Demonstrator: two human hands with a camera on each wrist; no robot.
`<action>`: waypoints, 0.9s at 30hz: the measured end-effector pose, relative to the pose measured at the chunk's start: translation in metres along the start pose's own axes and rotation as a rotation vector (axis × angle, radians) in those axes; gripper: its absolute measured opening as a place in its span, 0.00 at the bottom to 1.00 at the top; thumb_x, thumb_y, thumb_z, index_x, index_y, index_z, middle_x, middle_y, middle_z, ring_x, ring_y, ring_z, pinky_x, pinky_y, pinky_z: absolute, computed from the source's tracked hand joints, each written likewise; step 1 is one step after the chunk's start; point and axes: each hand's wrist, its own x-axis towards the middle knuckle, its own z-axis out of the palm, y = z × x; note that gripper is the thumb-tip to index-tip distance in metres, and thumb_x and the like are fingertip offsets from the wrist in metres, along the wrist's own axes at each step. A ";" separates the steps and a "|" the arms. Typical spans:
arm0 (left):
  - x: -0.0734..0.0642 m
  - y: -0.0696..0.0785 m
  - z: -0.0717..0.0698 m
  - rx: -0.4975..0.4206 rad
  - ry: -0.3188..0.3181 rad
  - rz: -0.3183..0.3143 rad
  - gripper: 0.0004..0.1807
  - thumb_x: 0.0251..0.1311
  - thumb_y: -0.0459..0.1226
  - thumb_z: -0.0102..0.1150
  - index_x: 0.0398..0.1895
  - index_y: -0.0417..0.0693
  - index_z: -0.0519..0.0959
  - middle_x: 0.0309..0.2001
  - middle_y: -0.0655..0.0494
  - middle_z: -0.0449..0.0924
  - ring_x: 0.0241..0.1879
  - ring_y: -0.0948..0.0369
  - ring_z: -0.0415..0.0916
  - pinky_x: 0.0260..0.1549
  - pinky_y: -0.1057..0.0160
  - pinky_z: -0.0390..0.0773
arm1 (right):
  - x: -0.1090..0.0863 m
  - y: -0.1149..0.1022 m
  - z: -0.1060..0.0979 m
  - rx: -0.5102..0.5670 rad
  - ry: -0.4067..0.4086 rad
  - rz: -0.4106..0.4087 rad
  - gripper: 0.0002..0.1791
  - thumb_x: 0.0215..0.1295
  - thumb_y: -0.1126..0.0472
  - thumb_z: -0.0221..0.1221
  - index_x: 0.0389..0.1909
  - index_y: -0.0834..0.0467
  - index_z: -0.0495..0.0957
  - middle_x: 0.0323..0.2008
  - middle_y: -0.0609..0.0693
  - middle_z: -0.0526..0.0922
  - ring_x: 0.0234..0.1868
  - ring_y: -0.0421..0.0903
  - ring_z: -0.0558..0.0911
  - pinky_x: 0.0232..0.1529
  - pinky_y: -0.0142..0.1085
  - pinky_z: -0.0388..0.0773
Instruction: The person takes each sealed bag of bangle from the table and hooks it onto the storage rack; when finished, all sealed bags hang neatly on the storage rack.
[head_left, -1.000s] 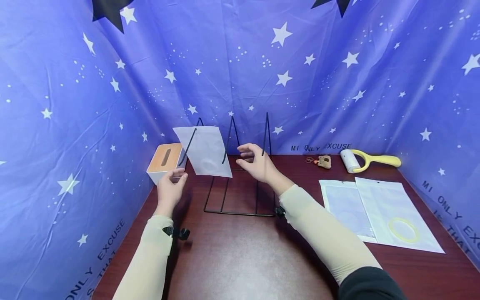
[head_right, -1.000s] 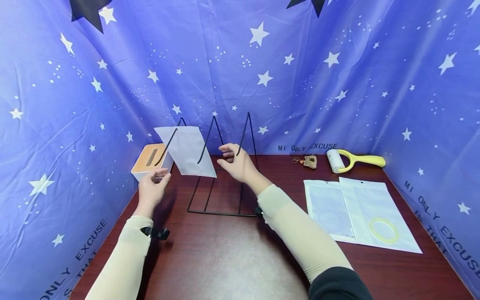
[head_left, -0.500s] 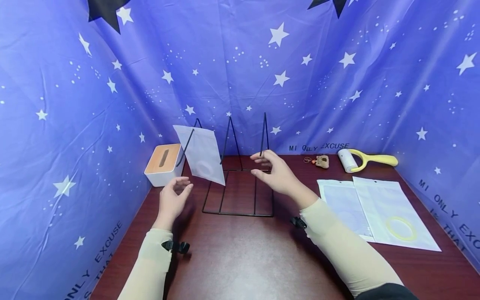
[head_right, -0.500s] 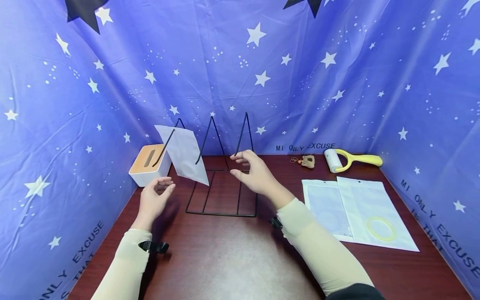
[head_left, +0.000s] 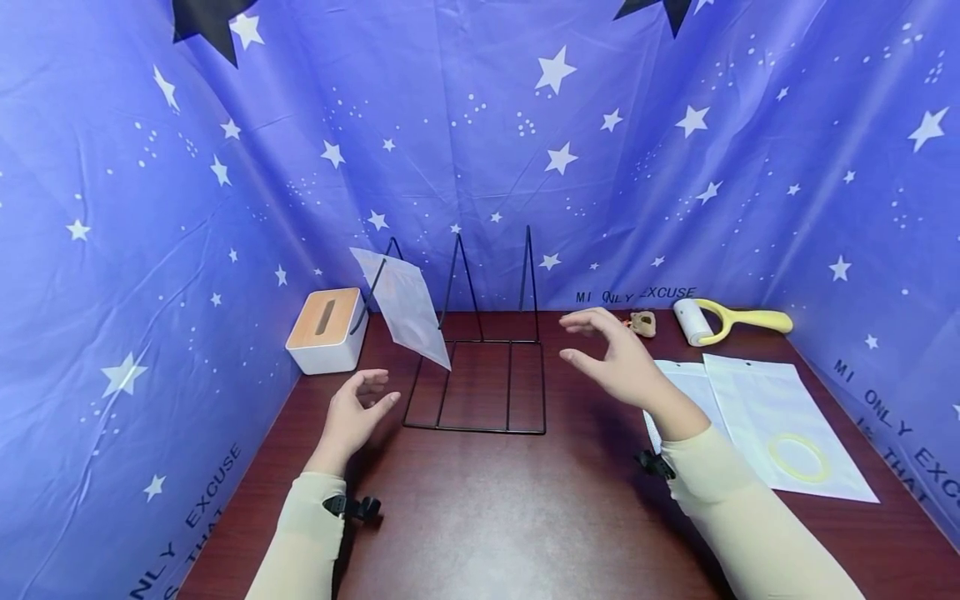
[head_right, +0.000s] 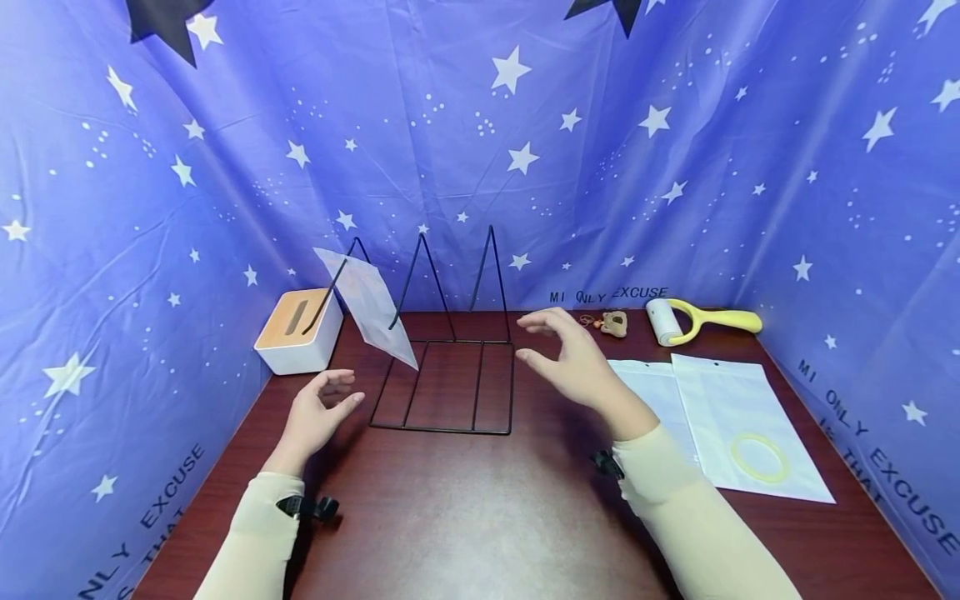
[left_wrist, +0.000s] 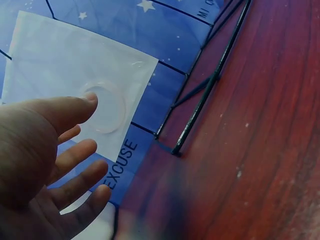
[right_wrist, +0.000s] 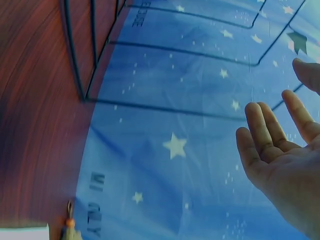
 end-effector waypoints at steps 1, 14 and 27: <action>-0.001 0.000 0.000 0.007 -0.005 -0.005 0.24 0.61 0.39 0.77 0.58 0.44 0.81 0.55 0.38 0.84 0.54 0.45 0.82 0.53 0.41 0.80 | -0.002 0.001 -0.004 -0.007 0.005 0.006 0.24 0.66 0.60 0.73 0.61 0.54 0.80 0.57 0.51 0.82 0.58 0.53 0.80 0.62 0.54 0.71; -0.006 -0.013 0.007 0.104 -0.103 -0.031 0.30 0.60 0.40 0.78 0.63 0.40 0.78 0.57 0.43 0.83 0.56 0.48 0.82 0.56 0.44 0.78 | -0.018 0.015 -0.057 -0.014 0.090 0.063 0.27 0.66 0.68 0.70 0.65 0.57 0.78 0.57 0.55 0.82 0.55 0.43 0.81 0.55 0.25 0.73; -0.010 -0.021 0.013 0.216 -0.144 -0.003 0.32 0.57 0.42 0.80 0.63 0.42 0.80 0.54 0.47 0.84 0.56 0.48 0.80 0.59 0.45 0.76 | -0.026 0.018 -0.095 -0.015 0.183 0.109 0.23 0.68 0.67 0.69 0.63 0.58 0.80 0.55 0.41 0.83 0.57 0.38 0.81 0.61 0.25 0.68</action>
